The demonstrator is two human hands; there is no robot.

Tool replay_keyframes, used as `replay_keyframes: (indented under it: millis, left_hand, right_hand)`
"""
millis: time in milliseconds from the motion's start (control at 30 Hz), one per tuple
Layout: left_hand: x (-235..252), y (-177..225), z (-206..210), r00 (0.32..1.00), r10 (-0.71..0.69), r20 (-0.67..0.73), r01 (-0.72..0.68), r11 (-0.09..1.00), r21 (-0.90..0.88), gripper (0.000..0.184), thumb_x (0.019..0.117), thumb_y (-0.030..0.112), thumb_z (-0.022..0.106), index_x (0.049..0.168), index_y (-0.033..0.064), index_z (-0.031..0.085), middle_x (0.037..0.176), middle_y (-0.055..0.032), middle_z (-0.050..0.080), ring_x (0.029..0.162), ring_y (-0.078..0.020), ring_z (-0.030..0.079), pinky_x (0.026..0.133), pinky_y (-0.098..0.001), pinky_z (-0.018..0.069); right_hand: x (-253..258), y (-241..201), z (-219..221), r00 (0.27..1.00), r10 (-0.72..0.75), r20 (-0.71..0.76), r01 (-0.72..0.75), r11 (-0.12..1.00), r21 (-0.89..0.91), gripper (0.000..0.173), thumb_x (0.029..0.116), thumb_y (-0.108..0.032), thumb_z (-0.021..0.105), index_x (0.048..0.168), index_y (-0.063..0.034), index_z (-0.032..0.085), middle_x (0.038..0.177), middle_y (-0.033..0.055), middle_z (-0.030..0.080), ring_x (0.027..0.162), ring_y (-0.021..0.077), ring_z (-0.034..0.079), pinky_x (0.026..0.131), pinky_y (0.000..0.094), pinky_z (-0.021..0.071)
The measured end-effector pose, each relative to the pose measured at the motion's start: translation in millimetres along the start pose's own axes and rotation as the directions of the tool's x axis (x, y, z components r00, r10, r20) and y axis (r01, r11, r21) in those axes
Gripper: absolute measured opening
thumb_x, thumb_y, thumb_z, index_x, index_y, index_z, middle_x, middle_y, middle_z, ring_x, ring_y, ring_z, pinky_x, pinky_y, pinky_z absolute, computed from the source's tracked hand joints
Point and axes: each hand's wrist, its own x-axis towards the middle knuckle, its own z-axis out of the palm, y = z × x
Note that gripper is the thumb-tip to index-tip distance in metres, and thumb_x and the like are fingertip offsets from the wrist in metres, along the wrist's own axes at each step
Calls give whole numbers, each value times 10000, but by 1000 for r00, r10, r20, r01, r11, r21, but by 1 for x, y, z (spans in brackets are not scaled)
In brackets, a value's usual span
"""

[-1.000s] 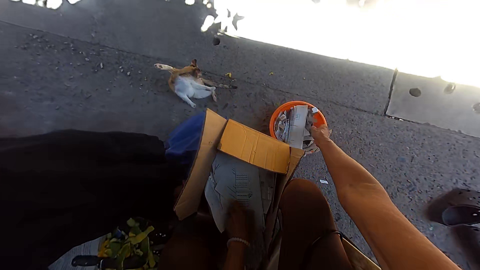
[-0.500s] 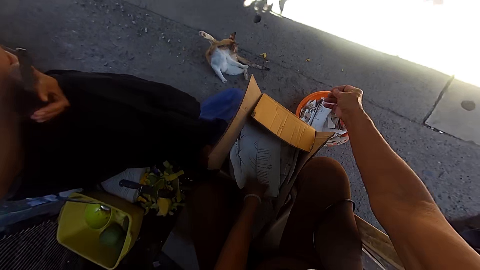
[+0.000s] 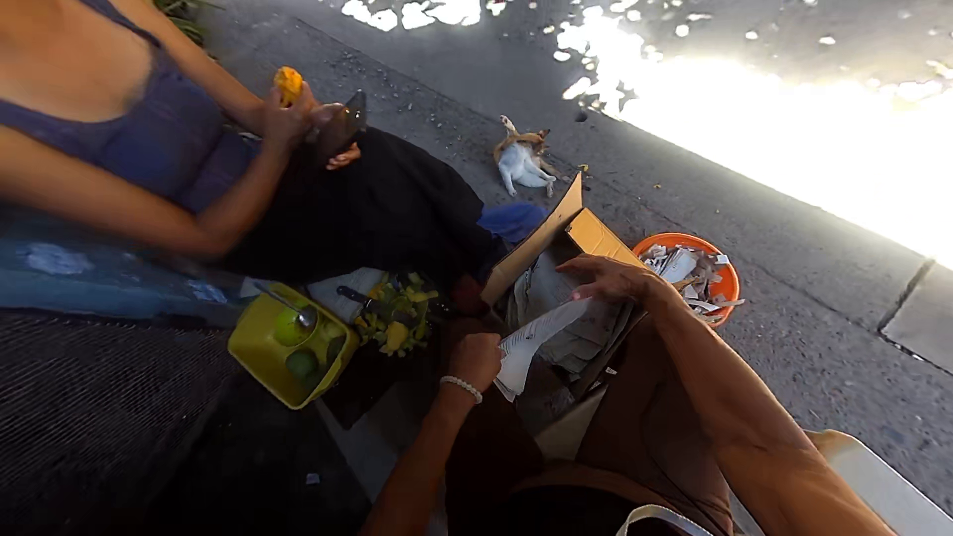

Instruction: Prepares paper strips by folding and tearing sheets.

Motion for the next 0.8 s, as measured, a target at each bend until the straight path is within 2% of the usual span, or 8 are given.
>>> replay_keyframes:
  millis: [33, 100, 267, 400, 500, 633, 700, 800]
  left_hand:
    - [-15, -15, -7, 1000, 9, -12, -10, 1000, -30, 313, 1047, 231, 564, 1167, -37, 673, 1165, -245, 674, 1166, -385, 628, 1026, -554, 467]
    - [-38, -46, -16, 999, 46, -25, -48, 994, -97, 321, 1036, 244, 594, 1106, -58, 678, 1080, -256, 673, 1078, -389, 638, 980, -567, 469]
    - [-73, -111, -4, 997, 54, -63, -68, 966, -249, 340, 1044, 292, 598, 1087, -37, 675, 992, -208, 662, 950, -320, 624, 900, -548, 473]
    - [-93, -134, 14, 971, -66, -230, -35, 911, -412, 318, 1015, 300, 654, 1041, -11, 711, 942, -169, 679, 880, -271, 625, 860, -505, 485]
    - [-105, -138, 33, 777, -221, -590, -209, 793, -572, 211, 927, 189, 772, 1012, -3, 759, 920, -147, 740, 861, -234, 704, 858, -474, 556]
    - [-117, -136, 59, 404, -408, -819, -699, 440, -564, 209, 854, 3, 775, 1058, 14, 729, 927, -29, 758, 818, -91, 723, 757, -286, 623]
    - [-110, -141, 86, 345, -386, -855, -801, 354, -483, 252, 831, 15, 771, 1078, 34, 728, 1010, -8, 755, 916, -91, 717, 820, -295, 617]
    - [-84, -148, 137, 447, -348, -824, -774, 311, -551, 305, 842, 16, 749, 1127, -83, 698, 1081, -104, 752, 1007, -121, 715, 930, -303, 588]
  right_hand:
    - [-8, -5, 3, 999, -43, 26, 41, 995, 94, 663, 896, -429, 719, 1408, -32, 585, 1387, 168, 610, 1268, 270, 588, 1075, 451, 472]
    - [-17, -21, 17, 996, -82, 32, 72, 969, 238, 975, 739, -670, 748, 1431, -14, 541, 1363, 137, 637, 1250, 203, 611, 1063, 381, 497]
    - [-4, -40, 73, 990, -64, -126, 110, 911, 397, 1066, 660, -249, 874, 1565, -50, 345, 1260, 152, 683, 1143, 210, 670, 970, 377, 557]
    - [2, -46, 112, 975, -128, -181, 216, 728, 650, 625, 754, -104, 813, 1337, -37, 595, 1059, 35, 755, 945, 125, 725, 877, 328, 609]
    - [7, -82, 126, 958, -176, -226, 269, 828, 493, 192, 832, 29, 718, 1012, -32, 734, 906, -12, 752, 827, 56, 705, 796, 282, 606]
    - [5, -120, 122, 860, -332, -387, 470, 810, 351, 199, 838, 54, 714, 988, -68, 764, 901, -43, 759, 801, 22, 699, 765, 248, 607]
    - [0, -121, 126, 843, -392, -369, 511, 799, 316, 209, 832, 52, 717, 1003, -61, 756, 945, -40, 756, 858, 30, 698, 816, 259, 604]
    - [-8, -97, 150, 919, -340, -201, 390, 859, 332, 205, 858, 22, 708, 1059, 6, 744, 1003, 8, 757, 917, 32, 694, 872, 258, 587]
